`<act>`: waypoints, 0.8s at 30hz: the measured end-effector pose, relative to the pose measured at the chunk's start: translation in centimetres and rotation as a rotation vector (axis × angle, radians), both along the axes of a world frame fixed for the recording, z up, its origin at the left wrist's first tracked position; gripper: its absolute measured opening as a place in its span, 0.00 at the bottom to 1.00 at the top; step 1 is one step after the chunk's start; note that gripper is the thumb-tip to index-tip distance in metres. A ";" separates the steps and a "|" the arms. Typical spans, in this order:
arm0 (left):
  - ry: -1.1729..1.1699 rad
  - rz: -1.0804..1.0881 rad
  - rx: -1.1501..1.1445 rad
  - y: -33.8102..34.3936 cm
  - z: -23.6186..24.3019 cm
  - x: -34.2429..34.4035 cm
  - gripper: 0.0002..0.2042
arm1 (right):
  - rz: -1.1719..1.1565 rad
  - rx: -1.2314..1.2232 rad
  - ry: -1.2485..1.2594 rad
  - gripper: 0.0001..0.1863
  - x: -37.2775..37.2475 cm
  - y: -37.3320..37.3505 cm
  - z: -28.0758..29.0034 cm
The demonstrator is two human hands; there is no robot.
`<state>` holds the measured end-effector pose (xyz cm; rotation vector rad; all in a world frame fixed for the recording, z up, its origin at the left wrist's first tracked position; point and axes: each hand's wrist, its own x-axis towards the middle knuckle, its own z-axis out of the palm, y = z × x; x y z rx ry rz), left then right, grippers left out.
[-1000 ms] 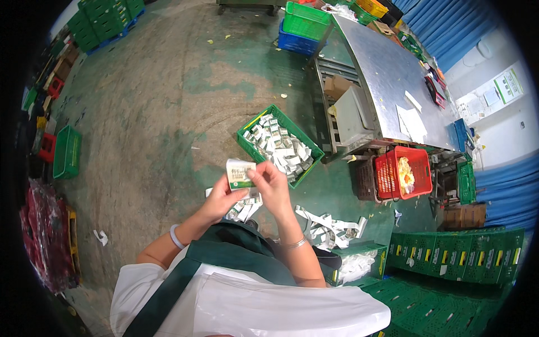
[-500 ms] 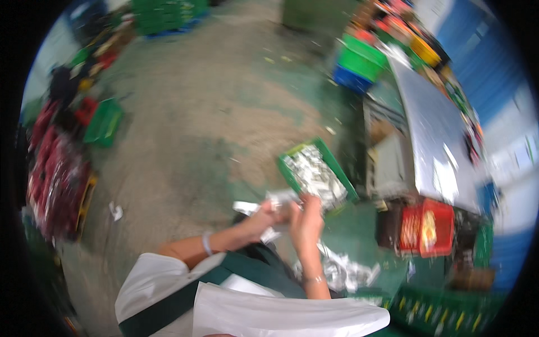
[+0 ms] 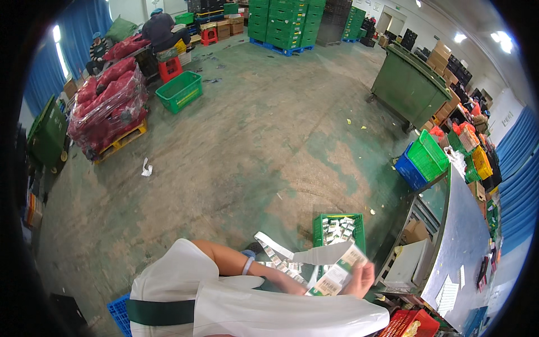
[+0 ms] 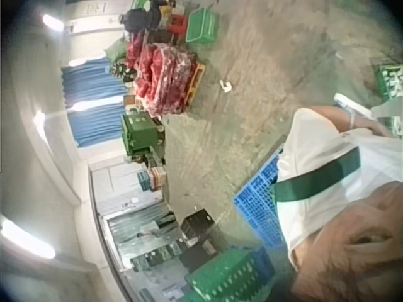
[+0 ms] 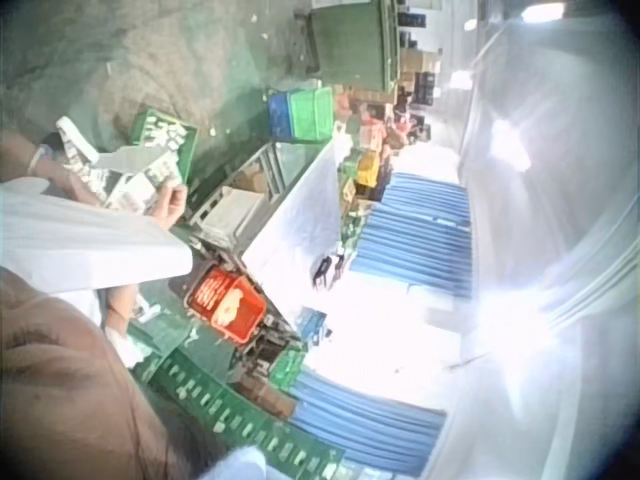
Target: The person separates individual stickers from a large sheet by hand, tearing them along perforated lines. They place the separated stickers into a green crate while discarding the backing material. Another person is visible in the background working with similar materials.
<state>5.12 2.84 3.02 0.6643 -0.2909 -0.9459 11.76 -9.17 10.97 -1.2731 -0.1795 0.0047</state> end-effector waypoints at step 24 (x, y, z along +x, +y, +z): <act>-0.588 0.882 -0.014 12.2 13.2 2.5 0.10 | -0.706 -0.086 -0.514 0.06 -9.8 -2.7 12.0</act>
